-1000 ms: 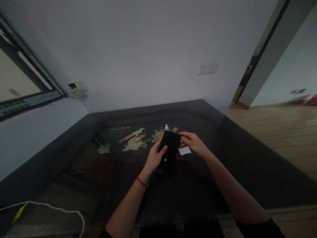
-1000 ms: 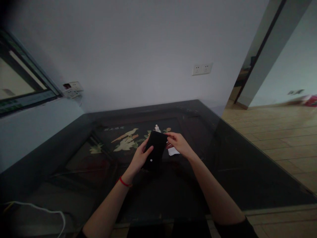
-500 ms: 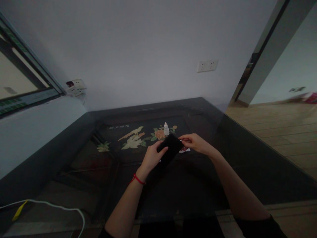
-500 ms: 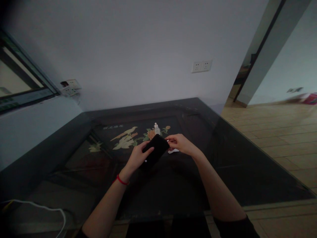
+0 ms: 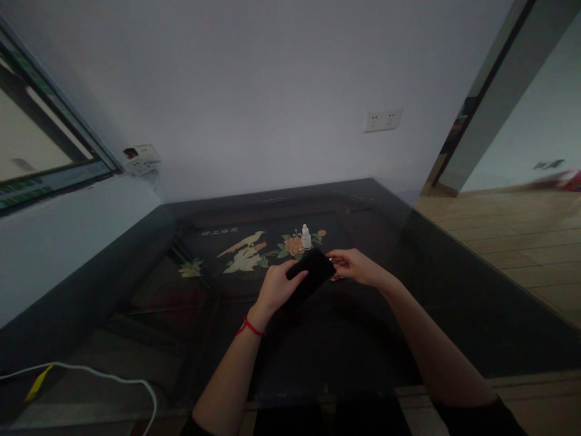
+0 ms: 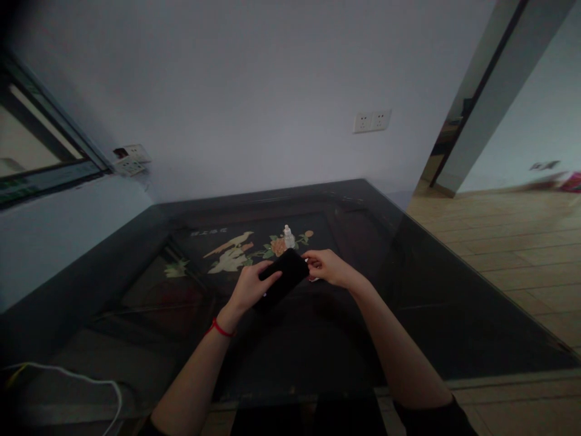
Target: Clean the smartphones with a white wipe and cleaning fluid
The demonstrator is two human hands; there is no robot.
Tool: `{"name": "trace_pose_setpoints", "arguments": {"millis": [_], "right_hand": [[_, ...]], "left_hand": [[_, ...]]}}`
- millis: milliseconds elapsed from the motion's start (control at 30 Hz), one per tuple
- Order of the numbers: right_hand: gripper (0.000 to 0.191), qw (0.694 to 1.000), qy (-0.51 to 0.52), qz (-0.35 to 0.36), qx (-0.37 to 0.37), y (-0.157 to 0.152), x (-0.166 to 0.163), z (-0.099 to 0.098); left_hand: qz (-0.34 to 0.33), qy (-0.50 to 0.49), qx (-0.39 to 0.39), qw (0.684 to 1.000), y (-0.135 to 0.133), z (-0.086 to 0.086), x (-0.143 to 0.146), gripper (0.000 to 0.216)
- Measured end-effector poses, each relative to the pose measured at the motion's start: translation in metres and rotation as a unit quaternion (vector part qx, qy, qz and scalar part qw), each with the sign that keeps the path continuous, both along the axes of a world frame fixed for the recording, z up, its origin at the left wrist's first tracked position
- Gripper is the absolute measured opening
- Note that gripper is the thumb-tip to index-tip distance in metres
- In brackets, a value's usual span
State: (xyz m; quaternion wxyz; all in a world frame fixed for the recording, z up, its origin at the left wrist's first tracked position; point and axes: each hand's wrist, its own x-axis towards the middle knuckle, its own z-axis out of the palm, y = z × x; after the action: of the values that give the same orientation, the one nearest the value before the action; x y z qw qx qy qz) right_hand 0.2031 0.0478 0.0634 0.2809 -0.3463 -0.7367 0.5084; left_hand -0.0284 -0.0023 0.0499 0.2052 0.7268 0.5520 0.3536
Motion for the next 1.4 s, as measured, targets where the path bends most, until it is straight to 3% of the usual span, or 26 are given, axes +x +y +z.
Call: {"name": "trace_pose_setpoints", "arguments": {"millis": [367, 800, 1033, 1133, 1267, 1400], "right_hand": [[0.029, 0.999, -0.014, -0.017, 0.04, 0.001, -0.004, -0.006], [0.03, 0.999, -0.019, 0.035, 0.01, -0.007, 0.003, 0.014], [0.039, 0.988, 0.0, 0.117, -0.101, -0.003, 0.012, 0.008], [0.039, 0.988, 0.016, 0.099, -0.121, -0.003, 0.012, 0.01], [0.039, 0.997, 0.012, 0.037, -0.064, -0.005, 0.006, 0.015], [0.039, 0.997, -0.036, 0.067, 0.008, -0.003, 0.002, 0.015]], "left_hand": [[-0.01, -0.025, -0.005, 1.0, 0.007, -0.006, -0.009, 0.024], [-0.066, -0.154, -0.078, 0.983, 0.011, -0.009, -0.009, 0.031], [-0.111, -0.154, -0.11, 0.976, 0.007, -0.005, -0.01, 0.04], [-0.131, -0.179, -0.117, 0.968, 0.007, -0.003, -0.009, 0.047], [-0.155, -0.139, -0.111, 0.972, 0.005, -0.001, -0.007, 0.044], [-0.172, -0.107, -0.108, 0.973, 0.003, 0.002, -0.006, 0.043]]}}
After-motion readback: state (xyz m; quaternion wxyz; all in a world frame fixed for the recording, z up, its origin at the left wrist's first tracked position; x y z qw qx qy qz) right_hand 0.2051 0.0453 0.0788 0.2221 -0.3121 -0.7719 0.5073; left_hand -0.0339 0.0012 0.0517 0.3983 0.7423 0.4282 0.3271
